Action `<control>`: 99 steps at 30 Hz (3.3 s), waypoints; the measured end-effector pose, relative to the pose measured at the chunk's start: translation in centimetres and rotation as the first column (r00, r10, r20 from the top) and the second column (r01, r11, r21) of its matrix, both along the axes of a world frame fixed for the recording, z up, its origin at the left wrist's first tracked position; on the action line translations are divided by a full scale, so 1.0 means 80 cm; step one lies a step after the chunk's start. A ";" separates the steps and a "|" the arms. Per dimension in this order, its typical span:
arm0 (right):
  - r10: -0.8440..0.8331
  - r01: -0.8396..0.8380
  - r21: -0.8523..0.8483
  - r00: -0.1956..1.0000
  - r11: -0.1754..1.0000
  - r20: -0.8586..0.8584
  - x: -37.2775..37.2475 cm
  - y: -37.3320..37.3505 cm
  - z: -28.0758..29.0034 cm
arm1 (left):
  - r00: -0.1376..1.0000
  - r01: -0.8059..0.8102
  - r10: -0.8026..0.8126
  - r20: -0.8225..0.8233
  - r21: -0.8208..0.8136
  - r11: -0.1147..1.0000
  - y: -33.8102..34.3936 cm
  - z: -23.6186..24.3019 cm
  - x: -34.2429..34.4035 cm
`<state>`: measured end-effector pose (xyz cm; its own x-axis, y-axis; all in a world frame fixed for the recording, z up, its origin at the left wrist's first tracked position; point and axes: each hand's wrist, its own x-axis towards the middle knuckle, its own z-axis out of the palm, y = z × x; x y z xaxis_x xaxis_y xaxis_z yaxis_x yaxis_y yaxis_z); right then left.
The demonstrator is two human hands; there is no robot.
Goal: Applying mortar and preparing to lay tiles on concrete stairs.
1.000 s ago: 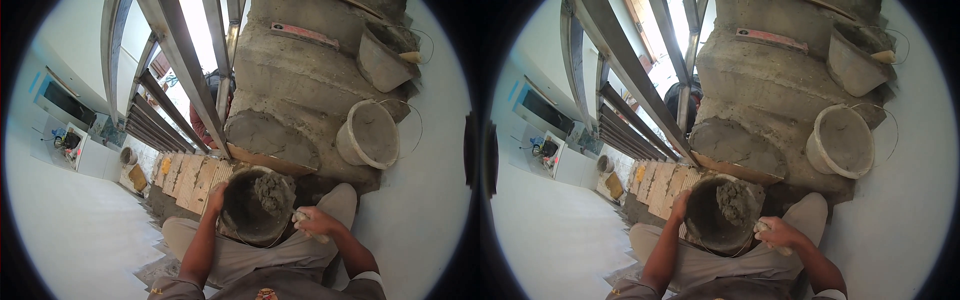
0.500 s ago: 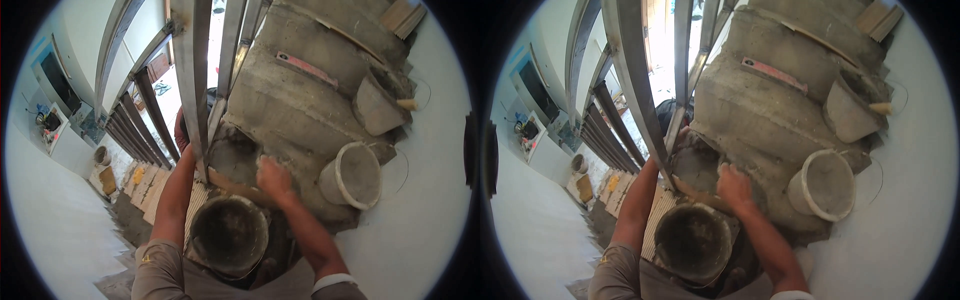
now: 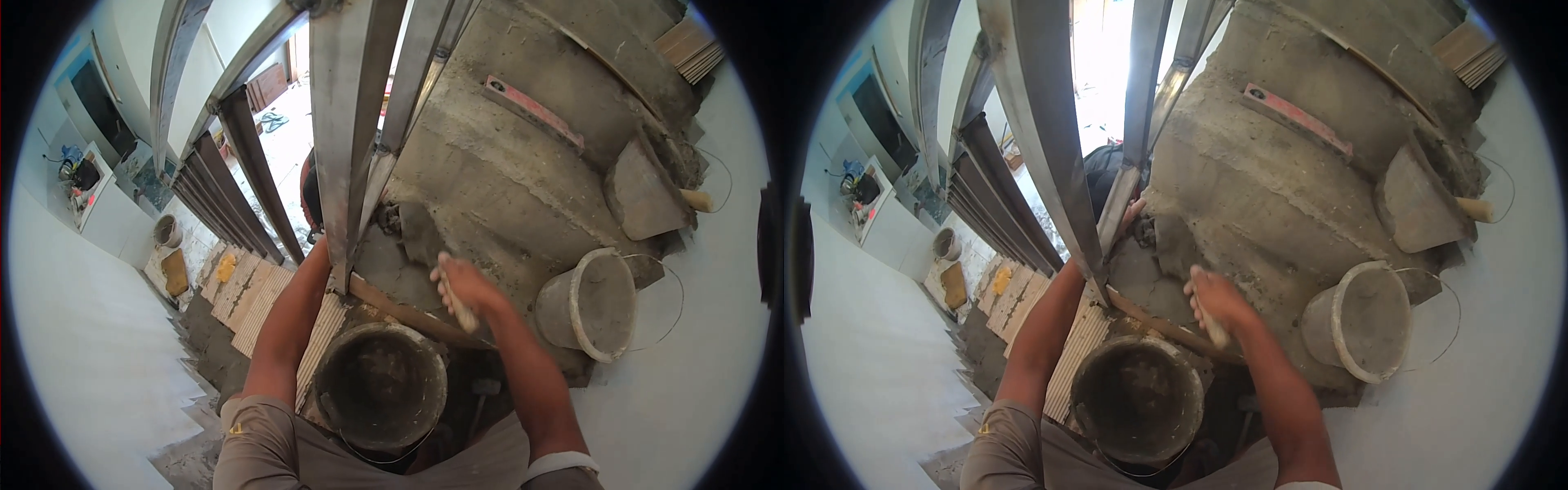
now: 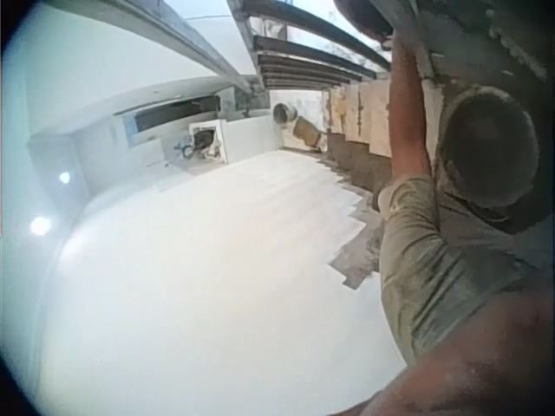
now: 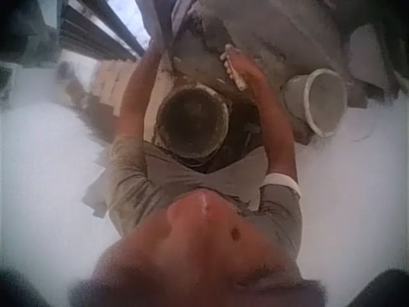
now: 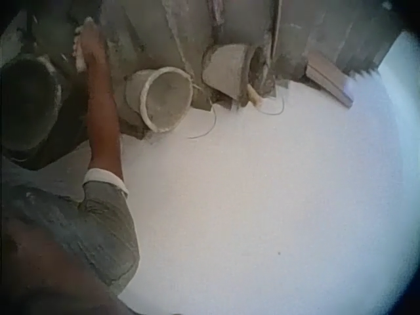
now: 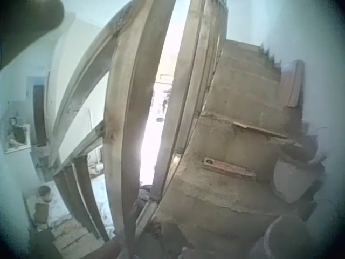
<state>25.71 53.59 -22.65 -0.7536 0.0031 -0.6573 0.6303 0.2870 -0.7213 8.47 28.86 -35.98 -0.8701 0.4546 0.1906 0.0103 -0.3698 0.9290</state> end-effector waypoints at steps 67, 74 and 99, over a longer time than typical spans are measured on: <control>0.555 -0.180 0.838 0.815 0.515 -0.166 0.055 0.027 0.016 | 0.941 -0.138 0.186 0.283 -0.180 0.974 -0.067 -0.030 0.117; 0.633 -0.380 0.696 0.761 0.610 -0.139 0.031 -0.037 0.019 | 0.891 -0.153 0.213 0.400 -0.177 0.972 -0.059 0.021 0.137; 0.905 0.068 0.997 0.425 -0.040 0.007 -0.088 -0.032 0.031 | 0.973 -0.078 0.069 0.221 0.034 0.996 -0.074 0.025 0.169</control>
<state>18.69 51.01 -20.16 -0.9133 -0.4043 0.0491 -0.3639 0.8642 0.3474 22.02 22.93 -33.99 -0.9236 0.3833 0.0088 -0.1635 -0.4145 0.8952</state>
